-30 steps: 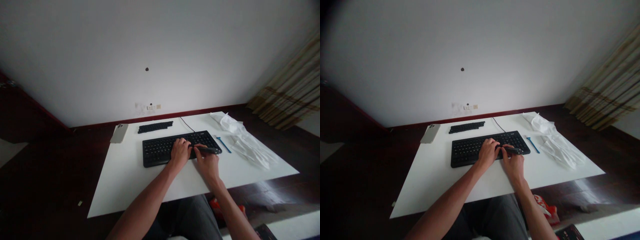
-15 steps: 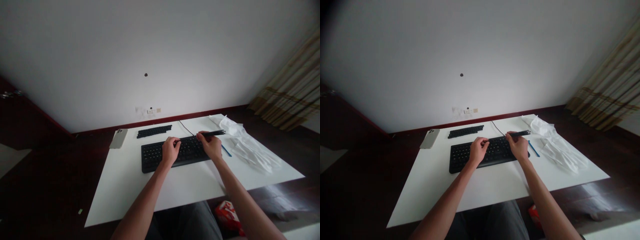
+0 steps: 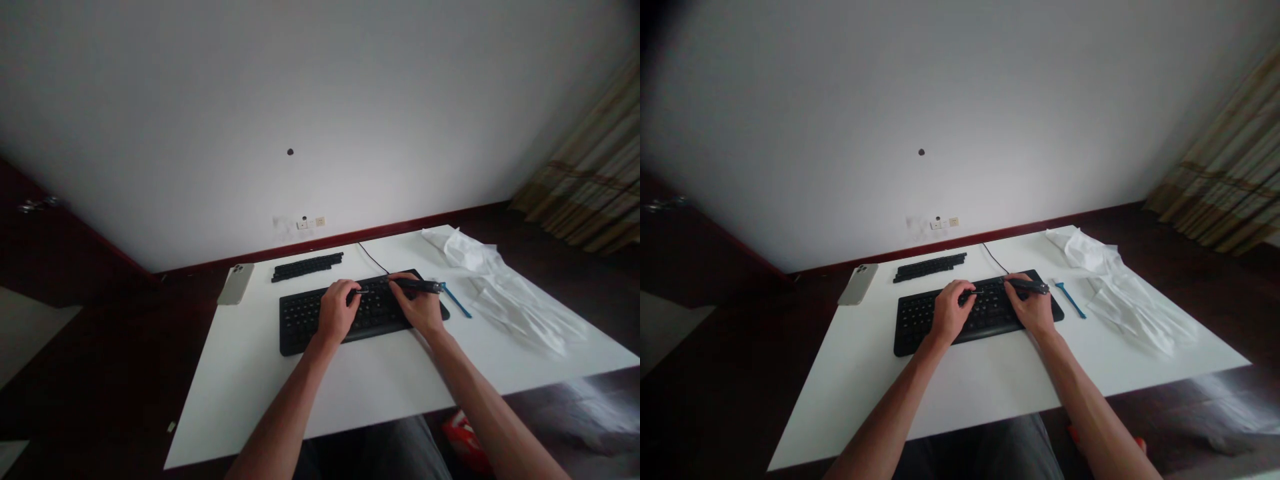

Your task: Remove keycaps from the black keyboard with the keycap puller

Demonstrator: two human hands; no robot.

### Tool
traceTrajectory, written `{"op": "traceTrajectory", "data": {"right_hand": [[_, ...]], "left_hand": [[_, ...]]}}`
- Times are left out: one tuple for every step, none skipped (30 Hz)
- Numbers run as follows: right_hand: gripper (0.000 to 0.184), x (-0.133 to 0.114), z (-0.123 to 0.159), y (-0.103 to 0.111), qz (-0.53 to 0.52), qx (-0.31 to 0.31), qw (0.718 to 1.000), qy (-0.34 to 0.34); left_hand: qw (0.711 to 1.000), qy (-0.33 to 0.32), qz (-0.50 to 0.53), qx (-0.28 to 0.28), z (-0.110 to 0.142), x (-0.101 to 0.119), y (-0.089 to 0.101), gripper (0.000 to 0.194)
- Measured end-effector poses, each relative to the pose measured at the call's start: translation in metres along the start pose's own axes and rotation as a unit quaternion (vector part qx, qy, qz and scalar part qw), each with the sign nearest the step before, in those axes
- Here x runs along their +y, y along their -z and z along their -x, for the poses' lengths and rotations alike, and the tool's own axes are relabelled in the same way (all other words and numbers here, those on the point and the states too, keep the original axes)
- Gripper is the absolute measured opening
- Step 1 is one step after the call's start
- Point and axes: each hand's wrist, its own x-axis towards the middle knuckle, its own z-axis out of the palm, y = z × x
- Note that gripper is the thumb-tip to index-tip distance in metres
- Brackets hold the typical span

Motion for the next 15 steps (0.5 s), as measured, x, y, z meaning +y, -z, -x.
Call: {"op": "traceTrajectory", "data": {"right_hand": [[0.024, 0.0, 0.0, 0.0, -0.003, 0.0, 1.0, 0.009], [0.021, -0.001, 0.0, 0.001, -0.009, -0.003, 1.0, 0.02], [0.016, -0.002, 0.001, 0.001, -0.018, -0.003, 0.999, 0.037], [0.011, -0.004, 0.001, 0.002, -0.028, -0.004, 0.998, 0.06], [0.007, -0.006, 0.002, 0.003, -0.038, -0.005, 0.996, 0.086], [0.009, -0.008, 0.003, 0.003, -0.045, -0.006, 0.993, 0.109], [0.012, -0.01, 0.004, 0.004, -0.049, -0.009, 0.991, 0.127], [0.015, -0.013, 0.005, 0.004, -0.047, -0.013, 0.989, 0.137], [0.017, -0.015, 0.006, 0.004, -0.043, -0.016, 0.989, 0.141], [0.018, -0.017, 0.007, 0.004, -0.037, -0.021, 0.989, 0.141], [0.018, -0.019, 0.008, 0.003, -0.03, -0.024, 0.989, 0.14], [0.018, -0.021, 0.008, 0.003, -0.021, -0.023, 0.99, 0.137], [0.018, -0.022, 0.008, 0.002, -0.013, -0.019, 0.991, 0.134], [0.017, -0.023, 0.008, 0.002, -0.006, -0.013, 0.992, 0.129], [0.017, -0.024, 0.007, 0.001, 0.0, -0.007, 0.992, 0.124]], "left_hand": [[1.0, 0.002, 0.001, 0.001, 0.0, -0.001, -0.001, 0.021], [1.0, 0.006, 0.002, 0.001, 0.001, -0.002, -0.001, 0.022], [1.0, 0.01, 0.004, 0.002, 0.001, -0.002, -0.002, 0.023], [1.0, 0.013, 0.007, 0.002, 0.001, -0.002, -0.002, 0.024], [1.0, 0.014, 0.011, 0.002, 0.001, -0.002, -0.002, 0.023], [1.0, 0.013, 0.016, 0.0, 0.002, -0.002, -0.002, 0.021], [1.0, 0.011, 0.023, -0.004, 0.001, -0.001, -0.002, 0.019], [0.999, 0.01, 0.032, -0.008, 0.001, 0.0, -0.002, 0.018], [0.999, 0.011, 0.045, -0.012, 0.001, 0.001, -0.001, 0.017], [0.998, 0.019, 0.063, -0.015, 0.0, 0.001, -0.001, 0.018], [0.995, 0.034, 0.088, -0.015, 0.0, 0.002, -0.001, 0.018], [0.991, 0.058, 0.122, -0.012, -0.001, 0.002, -0.001, 0.017], [0.983, 0.087, 0.163, -0.008, -0.002, 0.002, -0.001, 0.016], [0.971, 0.118, 0.21, -0.006, -0.003, 0.001, -0.001, 0.015], [0.955, 0.147, 0.257, -0.007, -0.004, 0.0, -0.001, 0.014]]}}
